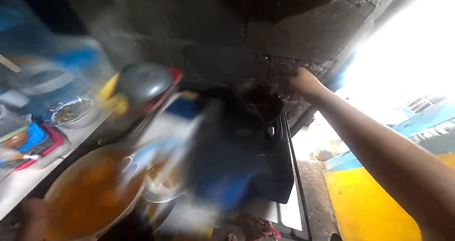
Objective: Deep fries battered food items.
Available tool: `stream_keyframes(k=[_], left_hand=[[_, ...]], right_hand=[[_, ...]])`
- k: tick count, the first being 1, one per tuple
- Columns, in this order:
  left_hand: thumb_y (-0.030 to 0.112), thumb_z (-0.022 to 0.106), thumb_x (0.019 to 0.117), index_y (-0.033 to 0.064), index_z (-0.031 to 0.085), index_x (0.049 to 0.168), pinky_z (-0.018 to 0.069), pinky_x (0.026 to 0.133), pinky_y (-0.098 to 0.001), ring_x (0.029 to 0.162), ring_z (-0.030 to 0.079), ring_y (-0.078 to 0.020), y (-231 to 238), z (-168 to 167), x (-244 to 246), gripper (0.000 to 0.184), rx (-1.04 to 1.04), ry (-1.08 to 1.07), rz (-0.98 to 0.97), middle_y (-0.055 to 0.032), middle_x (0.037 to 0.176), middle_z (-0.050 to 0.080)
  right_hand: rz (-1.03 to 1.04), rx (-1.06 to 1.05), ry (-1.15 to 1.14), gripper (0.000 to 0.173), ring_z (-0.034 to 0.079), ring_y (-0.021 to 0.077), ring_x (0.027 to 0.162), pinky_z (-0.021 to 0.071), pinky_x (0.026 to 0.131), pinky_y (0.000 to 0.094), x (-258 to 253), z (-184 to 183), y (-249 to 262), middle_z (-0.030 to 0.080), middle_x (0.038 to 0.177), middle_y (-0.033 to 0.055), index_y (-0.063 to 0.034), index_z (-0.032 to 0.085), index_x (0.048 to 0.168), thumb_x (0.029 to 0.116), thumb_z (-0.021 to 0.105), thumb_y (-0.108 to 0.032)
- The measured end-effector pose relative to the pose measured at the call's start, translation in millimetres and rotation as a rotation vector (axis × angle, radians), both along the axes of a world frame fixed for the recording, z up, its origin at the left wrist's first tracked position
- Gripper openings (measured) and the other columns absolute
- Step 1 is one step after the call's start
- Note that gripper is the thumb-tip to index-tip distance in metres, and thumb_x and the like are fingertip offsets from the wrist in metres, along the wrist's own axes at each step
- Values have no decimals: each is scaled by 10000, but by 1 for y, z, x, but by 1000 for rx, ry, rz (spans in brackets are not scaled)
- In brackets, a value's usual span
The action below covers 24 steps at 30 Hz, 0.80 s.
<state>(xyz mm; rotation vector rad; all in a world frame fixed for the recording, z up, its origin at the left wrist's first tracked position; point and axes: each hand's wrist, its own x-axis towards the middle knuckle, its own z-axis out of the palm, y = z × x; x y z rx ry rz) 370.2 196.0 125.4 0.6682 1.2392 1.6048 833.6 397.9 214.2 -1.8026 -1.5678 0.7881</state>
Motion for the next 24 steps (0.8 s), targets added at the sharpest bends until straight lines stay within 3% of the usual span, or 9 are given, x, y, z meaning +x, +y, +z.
stream_keyframes(k=[2, 4, 6, 9, 12, 17, 21, 23, 24], left_hand=[[651, 496, 954, 157, 366, 1458, 618, 747, -586, 1107, 680, -356, -4, -1, 8, 718, 38, 38, -18, -132, 1311, 607], [754, 653, 797, 164, 356, 1484, 608, 748, -613, 1109, 670, -412, -6, -3, 9, 953, 40, 73, -52, -165, 1344, 595], [755, 596, 827, 161, 347, 1483, 608, 751, -613, 1110, 669, -419, -9, -2, 12, 920, 29, 97, -44, -170, 1349, 590], [635, 325, 991, 157, 327, 1476, 606, 751, -609, 1110, 666, -413, -14, 1, 17, 681, 7, 69, -11, -177, 1341, 586], [614, 220, 1048, 211, 367, 1425, 617, 740, -519, 1046, 701, -266, -20, 1, 14, 572, -19, -1, 33, -56, 1241, 635], [578, 189, 1071, 227, 384, 1405, 620, 722, -495, 1015, 706, -213, -25, 2, 17, 522, -5, -42, 70, -12, 1190, 648], [591, 139, 1066, 231, 405, 1385, 618, 721, -494, 1002, 709, -201, -25, 4, 23, 550, -20, -9, 75, -4, 1173, 659], [603, 178, 1055, 205, 366, 1430, 614, 748, -524, 1054, 696, -258, -25, 5, 28, 578, -10, 44, 56, -53, 1245, 630], [591, 244, 1029, 174, 348, 1460, 612, 753, -574, 1091, 684, -340, -24, 6, 33, 609, 14, 57, 42, -118, 1304, 610]], right_hand=[[-56, 2, 162, 201, 600, 106, 525, 526, 521, 275, 0, -11, -1, 655, 678, 43, -15, 656, 1056, 1061, 525, -167], [-103, 12, 293, 211, 610, 112, 514, 535, 504, 273, 5, -18, 1, 653, 665, 47, -14, 644, 1047, 1070, 521, -184], [-154, 22, 377, 214, 605, 106, 511, 518, 481, 262, 10, -20, 0, 651, 661, 39, -24, 642, 1004, 1066, 519, -187], [-201, 38, 467, 245, 618, 109, 508, 529, 479, 261, 20, -23, -3, 664, 660, 39, -24, 641, 982, 1073, 489, -193], [-244, 52, 531, 258, 624, 102, 505, 534, 483, 250, 26, -24, -7, 666, 657, 27, -20, 633, 1014, 1087, 462, -199], [-257, 116, 509, 249, 616, 98, 501, 521, 472, 246, 35, -20, -9, 661, 656, 26, -30, 610, 1000, 1090, 469, -215], [-88, 235, 353, 207, 604, 76, 506, 533, 490, 241, 46, -2, -2, 638, 664, 6, -31, 608, 1043, 1089, 503, -203], [64, 282, 155, 221, 614, 63, 535, 551, 536, 238, 48, 13, 3, 647, 688, 10, -22, 640, 1064, 1081, 528, -212], [152, 299, 27, 240, 623, 70, 564, 563, 574, 258, 47, 21, 7, 659, 721, 25, -14, 661, 1081, 1078, 539, -220]])
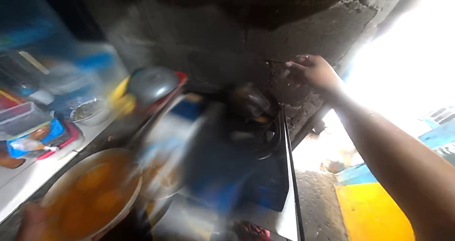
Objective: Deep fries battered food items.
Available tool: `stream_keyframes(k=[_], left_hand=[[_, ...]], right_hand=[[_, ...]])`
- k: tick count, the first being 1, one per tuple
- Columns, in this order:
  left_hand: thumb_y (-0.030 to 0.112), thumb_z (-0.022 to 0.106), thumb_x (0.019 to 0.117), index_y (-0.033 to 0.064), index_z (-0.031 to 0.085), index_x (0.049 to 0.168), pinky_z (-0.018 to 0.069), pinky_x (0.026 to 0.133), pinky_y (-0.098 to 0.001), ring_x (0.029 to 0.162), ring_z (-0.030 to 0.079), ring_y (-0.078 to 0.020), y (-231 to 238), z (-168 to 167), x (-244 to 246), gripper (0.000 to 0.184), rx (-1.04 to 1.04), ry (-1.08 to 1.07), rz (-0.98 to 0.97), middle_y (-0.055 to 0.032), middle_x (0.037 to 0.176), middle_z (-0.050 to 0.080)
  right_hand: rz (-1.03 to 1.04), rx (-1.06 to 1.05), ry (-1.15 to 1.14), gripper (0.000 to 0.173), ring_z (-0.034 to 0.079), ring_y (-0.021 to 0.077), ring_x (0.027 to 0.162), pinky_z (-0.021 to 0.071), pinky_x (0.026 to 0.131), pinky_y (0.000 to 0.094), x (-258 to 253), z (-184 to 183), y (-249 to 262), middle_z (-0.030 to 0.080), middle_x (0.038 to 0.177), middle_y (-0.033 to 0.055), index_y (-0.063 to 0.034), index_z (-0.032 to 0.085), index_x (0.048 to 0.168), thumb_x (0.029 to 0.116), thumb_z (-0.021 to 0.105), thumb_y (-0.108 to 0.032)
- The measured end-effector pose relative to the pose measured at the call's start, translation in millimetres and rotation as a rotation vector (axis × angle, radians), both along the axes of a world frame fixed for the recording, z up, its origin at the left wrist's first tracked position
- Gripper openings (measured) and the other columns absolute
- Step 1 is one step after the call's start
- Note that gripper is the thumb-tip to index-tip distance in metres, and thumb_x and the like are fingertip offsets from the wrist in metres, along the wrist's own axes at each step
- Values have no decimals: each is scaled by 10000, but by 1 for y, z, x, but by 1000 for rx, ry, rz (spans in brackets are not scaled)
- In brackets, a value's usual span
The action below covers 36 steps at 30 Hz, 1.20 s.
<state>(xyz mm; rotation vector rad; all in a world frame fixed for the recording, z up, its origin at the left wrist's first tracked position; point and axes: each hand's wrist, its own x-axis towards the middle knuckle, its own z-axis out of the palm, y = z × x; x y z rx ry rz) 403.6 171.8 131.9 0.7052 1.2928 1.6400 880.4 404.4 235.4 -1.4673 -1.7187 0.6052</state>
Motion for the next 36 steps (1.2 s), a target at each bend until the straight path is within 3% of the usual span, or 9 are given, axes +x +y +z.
stream_keyframes(k=[2, 4, 8, 13, 16, 19, 24, 29, 36], left_hand=[[605, 279, 1018, 174, 356, 1453, 614, 749, -571, 1089, 687, -338, 1, 2, 2, 617, -1, -2, 10, -113, 1296, 618], [617, 188, 1052, 218, 383, 1402, 619, 720, -501, 1019, 706, -217, 1, 0, -3, 565, -40, -28, 52, -14, 1202, 647], [599, 210, 1061, 220, 369, 1422, 615, 729, -506, 1021, 703, -208, 1, 1, -2, 547, -41, -66, 81, -9, 1197, 646], [599, 276, 1052, 214, 378, 1420, 615, 734, -526, 1049, 697, -225, 3, 2, 2, 542, -9, -23, 63, -17, 1226, 638], [632, 450, 948, 150, 341, 1460, 619, 717, -591, 1103, 681, -382, 10, 8, 15, 712, -9, 46, 56, -144, 1321, 605], [612, 318, 986, 149, 322, 1459, 618, 726, -587, 1096, 683, -387, 13, 10, 15, 661, -38, 61, 39, -150, 1325, 600], [745, 298, 965, 232, 434, 1397, 625, 725, -553, 1063, 710, -326, 6, -4, -4, 684, -54, -101, -23, -86, 1253, 671], [631, 141, 1035, 244, 439, 1306, 636, 644, -460, 926, 743, -232, 3, 0, -2, 559, -59, -66, -6, -3, 1118, 705], [647, 184, 1039, 228, 456, 1388, 640, 648, -529, 960, 743, -297, 3, -11, -30, 609, -22, -106, -19, -68, 1180, 700]], right_hand=[[139, 47, -245, 251, 638, 94, 611, 576, 631, 302, -8, 14, 7, 678, 778, 55, -14, 688, 1091, 1072, 554, -226], [266, 48, -401, 247, 643, 112, 631, 574, 651, 325, -19, 22, 16, 684, 791, 65, -15, 697, 1095, 1065, 571, -224], [349, -85, -516, 246, 621, 145, 602, 553, 630, 350, -39, 23, 37, 654, 742, 70, -14, 695, 1019, 1060, 584, -229], [143, -263, -220, 271, 620, 117, 526, 551, 550, 292, -40, -3, 49, 655, 668, 56, -4, 660, 1012, 1088, 520, -224], [29, -335, -5, 268, 616, 93, 494, 519, 486, 247, -34, -19, 43, 678, 653, 45, -17, 652, 1042, 1097, 494, -225], [-30, -347, 199, 273, 609, 92, 481, 506, 461, 231, -28, -31, 33, 663, 638, 43, -21, 629, 1002, 1102, 473, -221], [-126, -314, 398, 306, 633, 112, 519, 538, 498, 252, -18, -42, 15, 670, 661, 46, -14, 634, 1031, 1108, 444, -241], [-177, -200, 414, 241, 633, 99, 509, 547, 494, 248, -22, -38, -17, 668, 656, 20, -35, 610, 1016, 1104, 447, -189], [-350, -142, 364, 232, 620, 94, 564, 556, 535, 280, -29, -42, -39, 649, 743, 19, -45, 621, 1102, 1089, 481, -231]])
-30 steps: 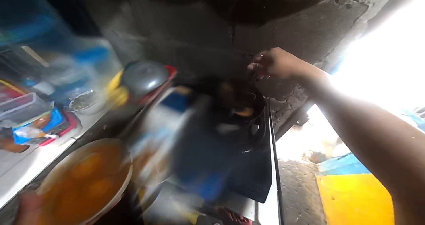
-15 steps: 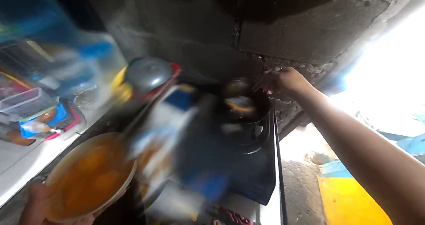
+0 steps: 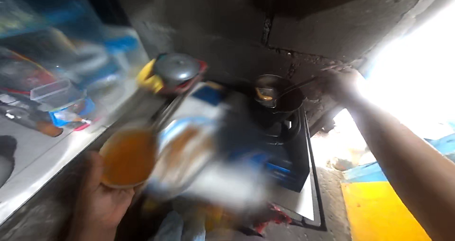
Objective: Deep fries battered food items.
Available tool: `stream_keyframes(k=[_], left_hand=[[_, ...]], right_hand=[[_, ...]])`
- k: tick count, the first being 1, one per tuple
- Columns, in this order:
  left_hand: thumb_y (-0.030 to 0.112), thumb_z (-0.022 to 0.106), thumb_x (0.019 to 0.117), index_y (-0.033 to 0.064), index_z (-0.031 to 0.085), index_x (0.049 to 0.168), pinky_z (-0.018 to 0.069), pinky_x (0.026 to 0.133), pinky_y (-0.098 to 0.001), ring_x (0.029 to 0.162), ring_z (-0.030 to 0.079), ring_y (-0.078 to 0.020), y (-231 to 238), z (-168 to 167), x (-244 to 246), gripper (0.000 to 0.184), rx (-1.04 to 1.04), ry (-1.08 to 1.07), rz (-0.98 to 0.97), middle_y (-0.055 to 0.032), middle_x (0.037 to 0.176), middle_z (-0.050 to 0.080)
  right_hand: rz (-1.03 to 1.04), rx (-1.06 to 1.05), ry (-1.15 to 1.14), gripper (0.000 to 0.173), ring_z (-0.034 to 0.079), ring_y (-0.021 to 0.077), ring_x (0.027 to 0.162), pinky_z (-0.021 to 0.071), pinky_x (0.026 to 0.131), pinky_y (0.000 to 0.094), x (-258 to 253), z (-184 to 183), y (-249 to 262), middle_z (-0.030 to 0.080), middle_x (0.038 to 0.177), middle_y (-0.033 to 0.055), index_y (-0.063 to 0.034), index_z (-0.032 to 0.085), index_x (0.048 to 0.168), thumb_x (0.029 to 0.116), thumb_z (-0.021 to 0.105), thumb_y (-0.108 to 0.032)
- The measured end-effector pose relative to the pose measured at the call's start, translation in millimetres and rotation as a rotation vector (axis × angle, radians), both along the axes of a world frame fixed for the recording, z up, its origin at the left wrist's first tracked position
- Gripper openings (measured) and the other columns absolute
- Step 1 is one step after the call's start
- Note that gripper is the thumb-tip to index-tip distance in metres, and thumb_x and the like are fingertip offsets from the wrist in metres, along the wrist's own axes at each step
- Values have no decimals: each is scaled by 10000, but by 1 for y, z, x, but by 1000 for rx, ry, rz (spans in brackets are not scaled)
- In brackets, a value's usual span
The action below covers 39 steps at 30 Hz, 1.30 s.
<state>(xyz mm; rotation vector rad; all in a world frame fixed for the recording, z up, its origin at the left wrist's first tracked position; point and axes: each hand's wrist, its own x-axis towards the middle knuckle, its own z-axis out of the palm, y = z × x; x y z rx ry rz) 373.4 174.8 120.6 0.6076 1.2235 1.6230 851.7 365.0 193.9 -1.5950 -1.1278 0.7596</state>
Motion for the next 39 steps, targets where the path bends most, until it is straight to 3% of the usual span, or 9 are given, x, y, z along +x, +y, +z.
stream_keyframes(k=[7, 11, 14, 19, 21, 24, 30, 34, 39], left_hand=[[483, 179, 1103, 156, 363, 1494, 636, 710, -516, 1053, 700, -288, -5, 24, -16, 542, -44, 2, 72, -123, 1292, 607], [576, 235, 1078, 205, 438, 1453, 626, 730, -596, 1072, 699, -356, -8, -10, -68, 565, 26, -78, 1, -123, 1298, 641], [603, 189, 1068, 223, 420, 1471, 606, 732, -645, 1084, 686, -404, -9, -16, -86, 600, -6, -76, -8, -144, 1320, 627], [562, 152, 1083, 211, 398, 1499, 592, 777, -652, 1150, 652, -420, -13, -12, -104, 598, -50, -40, -35, -167, 1390, 579], [473, 126, 1110, 150, 377, 1496, 613, 763, -583, 1130, 667, -380, -16, 7, -96, 562, -119, 9, -3, -184, 1373, 570], [451, 132, 1116, 107, 367, 1482, 617, 744, -566, 1083, 682, -382, -18, 8, -106, 555, -133, -5, -42, -208, 1338, 579], [596, 223, 1067, 126, 392, 1461, 616, 745, -607, 1077, 686, -412, -10, -21, -143, 636, -70, -111, -201, -208, 1303, 610], [574, 129, 1078, 76, 347, 1484, 618, 734, -603, 1066, 679, -458, -6, -27, -147, 680, -83, -96, -228, -280, 1319, 578], [537, 86, 1088, 74, 359, 1488, 625, 723, -570, 1052, 688, -442, -6, -18, -141, 670, -140, -77, -218, -269, 1307, 593]], right_hand=[[-69, 44, -117, 269, 683, 80, 717, 584, 650, 297, -1, 25, -17, 714, 888, -32, -110, 677, 1082, 1021, 555, -343], [-129, 104, -134, 216, 678, 54, 693, 595, 612, 275, -20, 47, -20, 671, 855, -76, -154, 619, 1068, 1005, 577, -357], [70, 177, 1, 151, 712, 121, 644, 603, 551, 301, -49, 30, -28, 732, 796, -41, -158, 667, 976, 999, 592, -286], [130, 44, 34, 224, 667, 111, 520, 584, 476, 280, -169, -21, -72, 686, 687, -7, -47, 604, 1091, 1098, 457, -216], [138, 1, -91, 243, 686, 149, 577, 610, 539, 340, -204, -50, -80, 699, 773, 56, 1, 613, 1151, 1091, 454, -172], [193, -19, -412, 265, 695, 388, 933, 540, 846, 600, -245, -85, -90, 694, 1063, 264, 63, 628, 1234, 1051, 521, -96], [343, 454, -853, 163, 675, 353, 596, 539, 533, 528, -290, -120, -130, 664, 707, 171, 37, 680, 1026, 954, 593, -81], [213, 664, -975, 192, 697, 334, 620, 557, 529, 458, -296, -159, -141, 678, 738, 181, 57, 679, 969, 972, 552, -87], [64, 570, -855, 177, 695, 300, 570, 560, 508, 409, -321, -199, -169, 691, 703, 177, 85, 683, 951, 922, 590, -63]])
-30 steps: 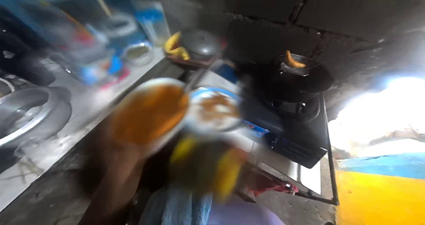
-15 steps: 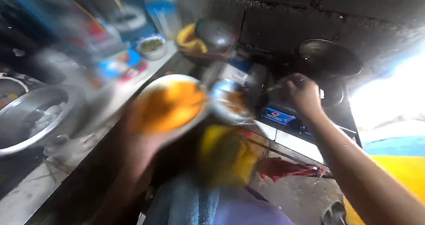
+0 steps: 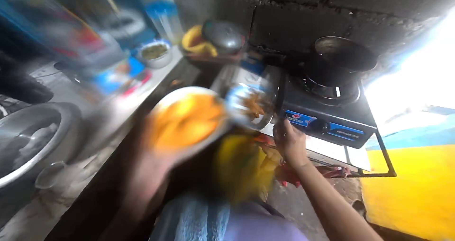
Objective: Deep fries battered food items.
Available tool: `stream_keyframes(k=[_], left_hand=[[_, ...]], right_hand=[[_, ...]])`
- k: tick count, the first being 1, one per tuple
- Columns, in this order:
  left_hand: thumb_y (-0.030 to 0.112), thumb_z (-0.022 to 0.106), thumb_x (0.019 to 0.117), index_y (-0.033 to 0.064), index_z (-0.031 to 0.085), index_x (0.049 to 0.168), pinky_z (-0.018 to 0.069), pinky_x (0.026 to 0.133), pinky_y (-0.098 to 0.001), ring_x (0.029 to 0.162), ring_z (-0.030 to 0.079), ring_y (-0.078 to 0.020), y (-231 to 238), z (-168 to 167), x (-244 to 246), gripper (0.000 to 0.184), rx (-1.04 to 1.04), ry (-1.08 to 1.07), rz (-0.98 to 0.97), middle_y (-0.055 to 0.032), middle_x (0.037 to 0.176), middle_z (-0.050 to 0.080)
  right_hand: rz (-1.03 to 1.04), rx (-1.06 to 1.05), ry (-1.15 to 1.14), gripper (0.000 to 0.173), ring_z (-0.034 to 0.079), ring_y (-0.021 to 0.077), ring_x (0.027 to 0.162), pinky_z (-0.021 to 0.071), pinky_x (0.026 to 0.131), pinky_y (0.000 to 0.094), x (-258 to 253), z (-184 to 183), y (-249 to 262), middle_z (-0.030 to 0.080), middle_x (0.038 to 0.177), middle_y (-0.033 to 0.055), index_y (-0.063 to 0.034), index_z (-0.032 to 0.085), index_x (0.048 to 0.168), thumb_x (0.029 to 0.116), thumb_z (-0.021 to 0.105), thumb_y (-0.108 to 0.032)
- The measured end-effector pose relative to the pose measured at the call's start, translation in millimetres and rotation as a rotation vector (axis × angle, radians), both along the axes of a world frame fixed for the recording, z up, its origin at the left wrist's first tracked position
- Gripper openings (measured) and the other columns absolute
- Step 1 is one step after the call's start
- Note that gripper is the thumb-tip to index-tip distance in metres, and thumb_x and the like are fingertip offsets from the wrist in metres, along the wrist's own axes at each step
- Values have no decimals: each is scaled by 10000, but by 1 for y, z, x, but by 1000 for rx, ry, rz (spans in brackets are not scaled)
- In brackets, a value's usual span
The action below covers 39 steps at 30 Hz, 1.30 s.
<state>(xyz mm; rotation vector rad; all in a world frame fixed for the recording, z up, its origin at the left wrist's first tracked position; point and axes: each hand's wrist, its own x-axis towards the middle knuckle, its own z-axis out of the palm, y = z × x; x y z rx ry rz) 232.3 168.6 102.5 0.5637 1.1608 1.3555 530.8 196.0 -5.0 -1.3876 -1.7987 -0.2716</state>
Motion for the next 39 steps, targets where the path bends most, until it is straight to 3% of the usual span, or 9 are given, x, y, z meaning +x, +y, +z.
stream_keyframes(k=[4, 11, 14, 18, 24, 28, 31, 35, 39], left_hand=[[509, 159, 1096, 60, 368, 1456, 636, 729, -558, 1048, 698, -422, 0, -1, 0, 613, 24, -55, -15, -254, 1280, 606], [499, 84, 1096, 72, 369, 1456, 631, 731, -565, 1046, 698, -427, 4, -4, 3, 627, 42, -47, -53, -253, 1276, 610], [523, 176, 1091, 106, 380, 1465, 639, 734, -546, 1059, 707, -375, 2, -10, 9, 596, 48, -40, -33, -187, 1284, 631], [569, 172, 1081, 155, 416, 1483, 631, 720, -580, 1050, 709, -392, 8, -18, 17, 627, 42, -73, -30, -175, 1291, 649], [532, 166, 1097, 160, 431, 1477, 630, 707, -562, 1026, 711, -398, 13, -4, 44, 594, -5, -51, -39, -195, 1289, 639], [550, 188, 1090, 156, 460, 1460, 626, 718, -559, 1028, 709, -398, 16, -3, 58, 605, -9, -58, -64, -202, 1279, 643], [541, 194, 1092, 146, 468, 1455, 627, 716, -548, 1019, 711, -392, 18, -3, 71, 602, -2, -65, -86, -202, 1271, 645], [514, 172, 1104, 143, 476, 1452, 627, 755, -542, 1049, 707, -367, 18, -2, 88, 593, 8, -25, -158, -187, 1270, 651], [519, 212, 1101, 138, 477, 1449, 630, 750, -529, 1043, 706, -360, 19, 3, 108, 581, -16, -28, -192, -190, 1269, 645]], right_hand=[[102, -10, 141, 127, 683, 226, 578, 565, 541, 333, -24, -22, -10, 692, 703, 143, 64, 681, 896, 864, 640, -52], [111, 9, 85, 135, 733, 261, 687, 595, 603, 334, -17, -30, -14, 734, 844, 192, 65, 703, 947, 892, 635, -38], [113, -89, 217, 154, 719, 224, 678, 599, 625, 310, -17, -42, -16, 729, 861, 184, 61, 707, 949, 908, 671, -83], [216, -246, 349, 319, 722, 218, 779, 609, 734, 322, -18, -55, -20, 724, 949, 193, 89, 683, 1084, 923, 723, -184], [300, -523, 366, 556, 748, 256, 890, 623, 807, 405, 0, -43, -32, 733, 1076, 189, 91, 488, 1424, 897, 648, 20], [223, -614, 293, 549, 750, 278, 865, 616, 794, 449, 17, -35, -37, 739, 1083, 177, 47, 466, 1466, 929, 579, 40], [176, -554, 281, 412, 730, 271, 799, 608, 738, 447, 29, -24, -37, 740, 1029, 168, 46, 591, 1347, 937, 581, 9], [311, -501, 729, 342, 671, 74, 725, 576, 619, 250, 34, 37, -34, 710, 939, 21, 29, 582, 1287, 982, 572, -127], [692, -589, 1123, 374, 675, 75, 762, 584, 672, 235, 28, 78, -30, 716, 966, 4, -7, 541, 1341, 994, 609, -130]])
